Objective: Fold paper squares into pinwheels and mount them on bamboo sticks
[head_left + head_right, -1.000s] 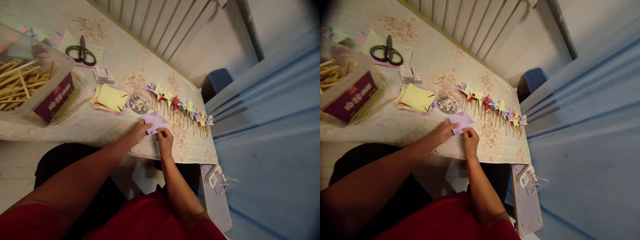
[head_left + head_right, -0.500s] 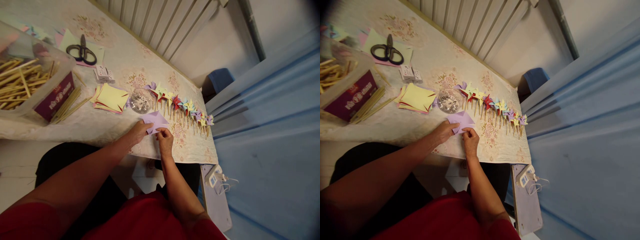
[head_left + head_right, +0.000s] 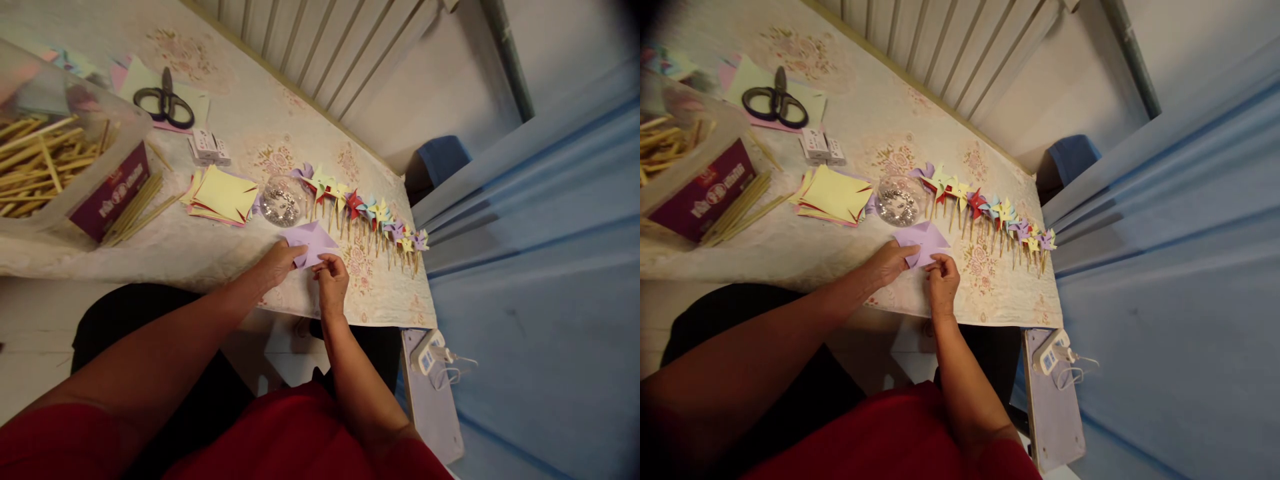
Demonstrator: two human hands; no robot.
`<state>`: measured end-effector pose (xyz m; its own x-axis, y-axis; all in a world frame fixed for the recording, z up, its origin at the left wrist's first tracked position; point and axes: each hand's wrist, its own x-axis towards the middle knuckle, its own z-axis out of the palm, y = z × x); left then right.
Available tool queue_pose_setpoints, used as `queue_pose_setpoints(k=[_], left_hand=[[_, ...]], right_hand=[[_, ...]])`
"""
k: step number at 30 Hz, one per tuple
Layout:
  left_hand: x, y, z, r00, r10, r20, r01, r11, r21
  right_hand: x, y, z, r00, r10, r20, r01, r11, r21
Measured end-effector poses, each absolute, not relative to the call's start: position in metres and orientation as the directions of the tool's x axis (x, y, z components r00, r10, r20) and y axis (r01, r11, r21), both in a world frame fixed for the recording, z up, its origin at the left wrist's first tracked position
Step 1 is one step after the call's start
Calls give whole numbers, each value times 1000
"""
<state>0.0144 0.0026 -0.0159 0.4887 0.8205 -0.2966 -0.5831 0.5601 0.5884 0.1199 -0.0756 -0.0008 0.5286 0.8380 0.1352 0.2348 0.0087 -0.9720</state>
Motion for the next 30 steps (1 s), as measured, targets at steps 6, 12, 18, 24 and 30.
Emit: queue_pose_setpoints(k=[6,12,18,24,30], left_hand=[[15,2,-18,493,824,-280,-575,550,606],[16,1,-17,522,816,-249,-588,556,588],[15,0,-13,516,811,-275,-582,567,582],[13,1,-14,477,816,-328,-556,569,606],[14,0,-12,473,834,-285,-586,540,605]], right_hand=[[118,-80,-6,690,723,27,28,10,-1000],[115,-71,-7,527,831,-175,-61,-169,-984],[116,-66,-7,527,837,-149,24,-190,-981],[115,-79,-3,697,702,144,338,-145,-930],[110,-92,4,307,800,516,795,82,-601]])
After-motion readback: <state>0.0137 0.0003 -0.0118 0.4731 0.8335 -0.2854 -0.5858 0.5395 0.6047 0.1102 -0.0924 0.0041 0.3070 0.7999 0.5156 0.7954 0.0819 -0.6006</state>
